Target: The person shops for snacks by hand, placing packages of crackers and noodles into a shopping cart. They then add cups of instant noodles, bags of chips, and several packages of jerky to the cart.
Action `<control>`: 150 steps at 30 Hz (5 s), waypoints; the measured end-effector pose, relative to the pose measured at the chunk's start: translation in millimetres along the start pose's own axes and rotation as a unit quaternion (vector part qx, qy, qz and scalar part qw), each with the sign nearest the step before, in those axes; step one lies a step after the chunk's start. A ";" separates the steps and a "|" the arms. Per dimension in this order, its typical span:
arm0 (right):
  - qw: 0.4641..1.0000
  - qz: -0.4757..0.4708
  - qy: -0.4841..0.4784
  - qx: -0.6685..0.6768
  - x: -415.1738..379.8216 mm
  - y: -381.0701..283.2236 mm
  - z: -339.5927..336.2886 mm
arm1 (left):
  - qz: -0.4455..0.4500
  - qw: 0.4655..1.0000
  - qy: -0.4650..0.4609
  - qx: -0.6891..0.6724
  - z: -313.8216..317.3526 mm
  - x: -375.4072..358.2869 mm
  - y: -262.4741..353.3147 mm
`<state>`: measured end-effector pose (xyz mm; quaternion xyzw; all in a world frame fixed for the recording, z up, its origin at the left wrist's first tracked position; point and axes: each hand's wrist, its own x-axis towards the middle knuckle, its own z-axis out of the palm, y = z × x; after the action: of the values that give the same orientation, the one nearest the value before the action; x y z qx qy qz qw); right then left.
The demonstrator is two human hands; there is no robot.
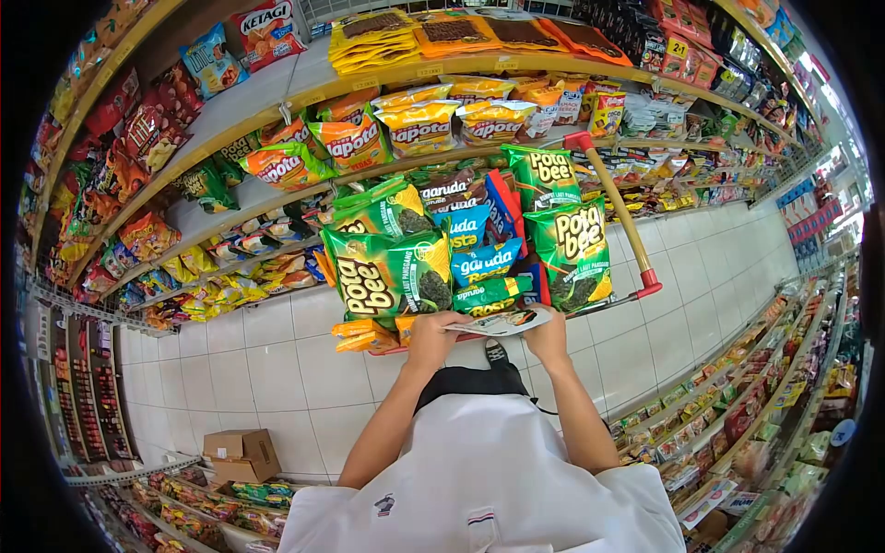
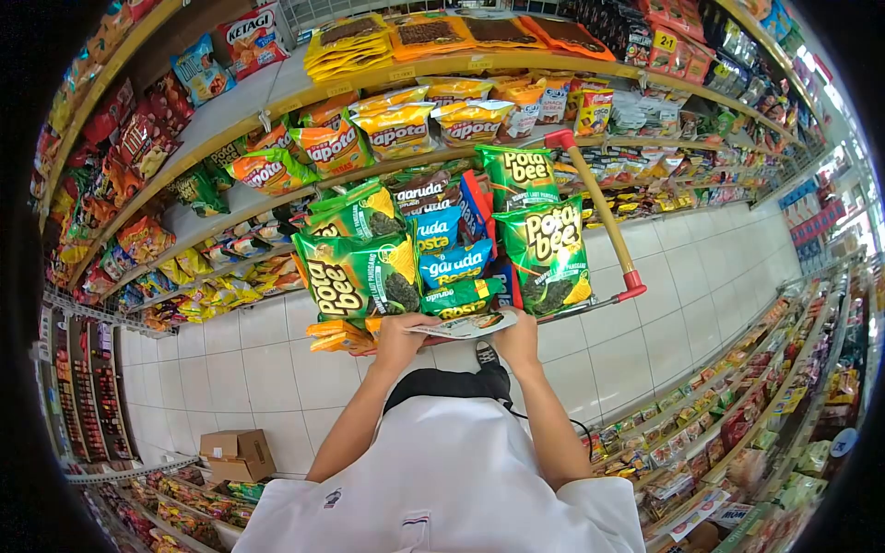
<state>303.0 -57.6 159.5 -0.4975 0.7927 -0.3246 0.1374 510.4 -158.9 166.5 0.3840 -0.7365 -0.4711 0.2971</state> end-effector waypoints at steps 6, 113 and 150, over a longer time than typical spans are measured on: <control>0.958 0.160 -0.024 0.235 5.0 -29.4 -33.5 | -0.020 0.999 0.035 -0.029 -11.9 0.0 37.0; 0.919 -0.038 -0.190 0.344 122.8 -44.2 -111.3 | -0.109 0.982 -0.019 -0.154 -45.0 72.0 100.6; 0.906 -0.040 -0.372 0.195 87.3 -7.6 -65.8 | -0.014 0.974 0.091 0.207 -0.2 -22.7 75.1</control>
<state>231.9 -111.6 223.1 -0.5768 0.5840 -0.2692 0.5038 501.2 -120.1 234.1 0.4889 -0.7825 -0.2754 0.2699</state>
